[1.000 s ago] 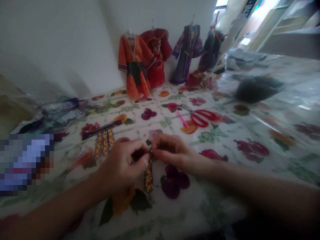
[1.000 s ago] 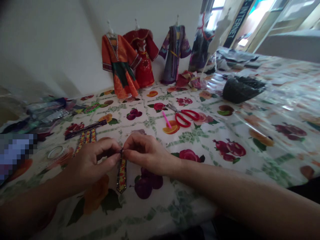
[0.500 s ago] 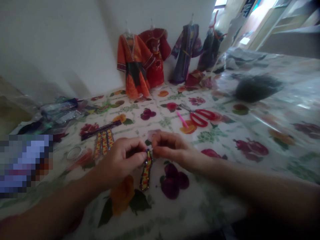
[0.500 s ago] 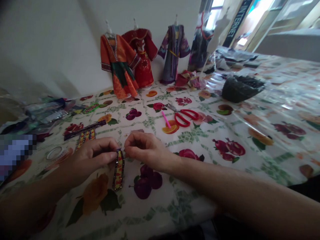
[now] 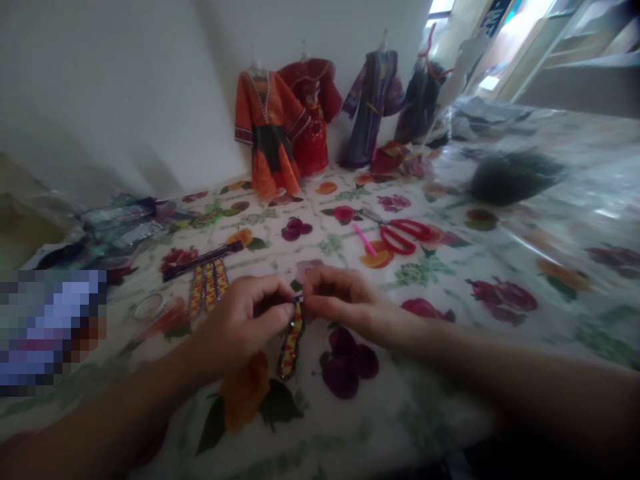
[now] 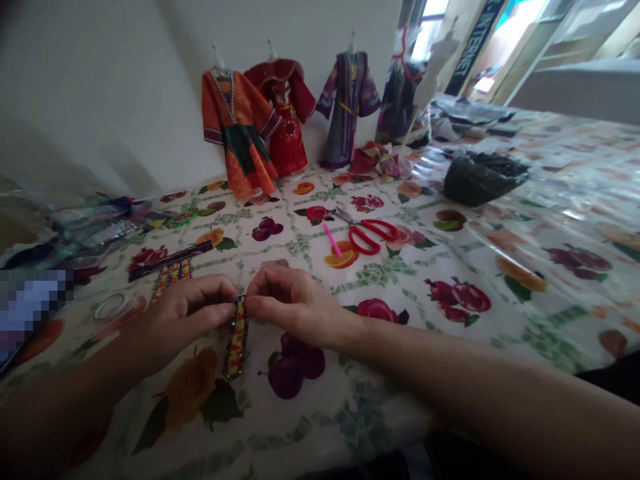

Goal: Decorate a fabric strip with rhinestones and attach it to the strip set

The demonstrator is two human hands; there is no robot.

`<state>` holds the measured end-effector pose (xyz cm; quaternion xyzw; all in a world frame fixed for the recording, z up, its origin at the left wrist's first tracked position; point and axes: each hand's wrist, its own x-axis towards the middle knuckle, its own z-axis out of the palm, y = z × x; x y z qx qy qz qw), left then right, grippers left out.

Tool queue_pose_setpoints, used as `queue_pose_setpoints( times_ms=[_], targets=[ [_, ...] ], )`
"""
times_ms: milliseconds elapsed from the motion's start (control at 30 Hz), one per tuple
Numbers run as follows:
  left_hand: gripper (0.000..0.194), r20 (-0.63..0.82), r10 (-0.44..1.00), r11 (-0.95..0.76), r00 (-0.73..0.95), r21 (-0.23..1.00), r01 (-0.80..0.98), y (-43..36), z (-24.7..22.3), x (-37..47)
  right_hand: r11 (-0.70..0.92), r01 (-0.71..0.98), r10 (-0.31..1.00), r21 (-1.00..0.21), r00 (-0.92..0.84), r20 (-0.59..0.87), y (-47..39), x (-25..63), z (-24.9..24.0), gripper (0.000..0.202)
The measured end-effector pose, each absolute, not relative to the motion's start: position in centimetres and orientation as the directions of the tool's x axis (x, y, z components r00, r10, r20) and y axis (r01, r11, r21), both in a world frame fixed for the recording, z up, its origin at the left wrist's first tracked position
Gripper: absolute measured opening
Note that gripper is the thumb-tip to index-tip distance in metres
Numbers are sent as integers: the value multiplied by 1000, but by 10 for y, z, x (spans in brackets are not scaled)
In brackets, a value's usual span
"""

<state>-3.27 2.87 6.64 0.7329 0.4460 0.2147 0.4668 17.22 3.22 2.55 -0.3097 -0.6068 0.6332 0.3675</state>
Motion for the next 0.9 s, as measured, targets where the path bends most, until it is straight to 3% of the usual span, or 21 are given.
queue_pose_setpoints(
  times_ms=[200,600,900],
  targets=[
    [13,-83,862,-193,500,858,475,28,64,-32,78,-57,845,-995,-526,96,32,173,24,8],
    [10,-158,864,-10,477,943,331,31,53,-40,-26,-101,899,-994,-437,21,37,172,28,5],
    [10,-114,868,-53,484,947,318,30,54,-38,35,-77,945,-996,-323,58,49,177,27,10]
  ],
)
